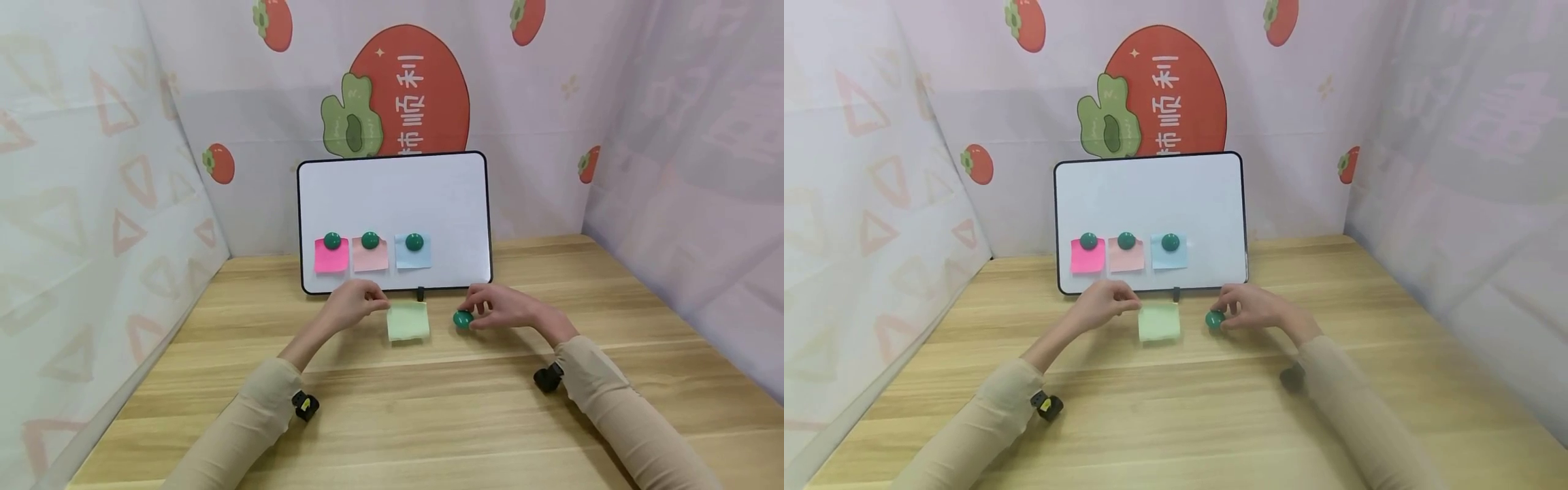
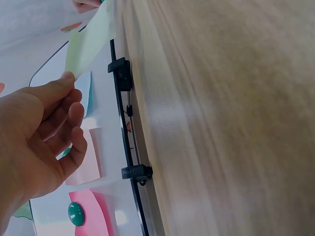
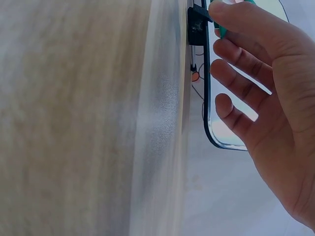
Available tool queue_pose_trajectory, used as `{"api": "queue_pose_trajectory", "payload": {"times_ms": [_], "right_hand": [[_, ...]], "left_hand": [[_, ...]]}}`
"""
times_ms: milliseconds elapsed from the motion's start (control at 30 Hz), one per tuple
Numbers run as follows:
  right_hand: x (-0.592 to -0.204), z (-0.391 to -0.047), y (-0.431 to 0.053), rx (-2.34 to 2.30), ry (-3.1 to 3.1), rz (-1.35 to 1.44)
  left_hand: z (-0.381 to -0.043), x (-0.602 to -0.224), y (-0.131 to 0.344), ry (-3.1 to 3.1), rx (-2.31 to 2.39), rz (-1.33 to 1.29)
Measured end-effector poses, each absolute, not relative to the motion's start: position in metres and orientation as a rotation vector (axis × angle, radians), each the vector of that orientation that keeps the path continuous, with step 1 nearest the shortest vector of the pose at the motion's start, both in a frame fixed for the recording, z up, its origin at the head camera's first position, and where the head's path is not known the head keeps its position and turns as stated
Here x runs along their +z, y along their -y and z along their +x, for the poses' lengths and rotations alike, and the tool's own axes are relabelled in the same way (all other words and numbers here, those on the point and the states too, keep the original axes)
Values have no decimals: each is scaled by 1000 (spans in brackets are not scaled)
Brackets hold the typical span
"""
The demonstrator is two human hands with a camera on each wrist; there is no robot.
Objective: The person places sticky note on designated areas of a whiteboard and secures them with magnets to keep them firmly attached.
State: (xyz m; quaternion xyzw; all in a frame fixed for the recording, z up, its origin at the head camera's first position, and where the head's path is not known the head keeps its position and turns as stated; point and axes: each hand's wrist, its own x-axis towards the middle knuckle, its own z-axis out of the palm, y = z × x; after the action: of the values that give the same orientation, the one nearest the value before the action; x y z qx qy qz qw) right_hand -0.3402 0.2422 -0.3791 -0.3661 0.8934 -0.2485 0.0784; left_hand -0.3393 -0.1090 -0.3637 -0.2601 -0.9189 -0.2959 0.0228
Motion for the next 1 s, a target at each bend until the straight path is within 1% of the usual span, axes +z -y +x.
{"api": "queue_pose_trajectory", "payload": {"times_ms": [333, 633, 1000], "right_hand": [[-381, -341, -242, -730, -2677, -1102], [-379, -340, -240, -732, -2657, -1105], [-380, -339, -240, -713, -2663, -1115]], "left_hand": [[-350, -352, 96, 2802, -905, -798], [-368, -339, 73, 2730, -775, -826], [-388, -325, 43, 2712, -776, -829]]}}
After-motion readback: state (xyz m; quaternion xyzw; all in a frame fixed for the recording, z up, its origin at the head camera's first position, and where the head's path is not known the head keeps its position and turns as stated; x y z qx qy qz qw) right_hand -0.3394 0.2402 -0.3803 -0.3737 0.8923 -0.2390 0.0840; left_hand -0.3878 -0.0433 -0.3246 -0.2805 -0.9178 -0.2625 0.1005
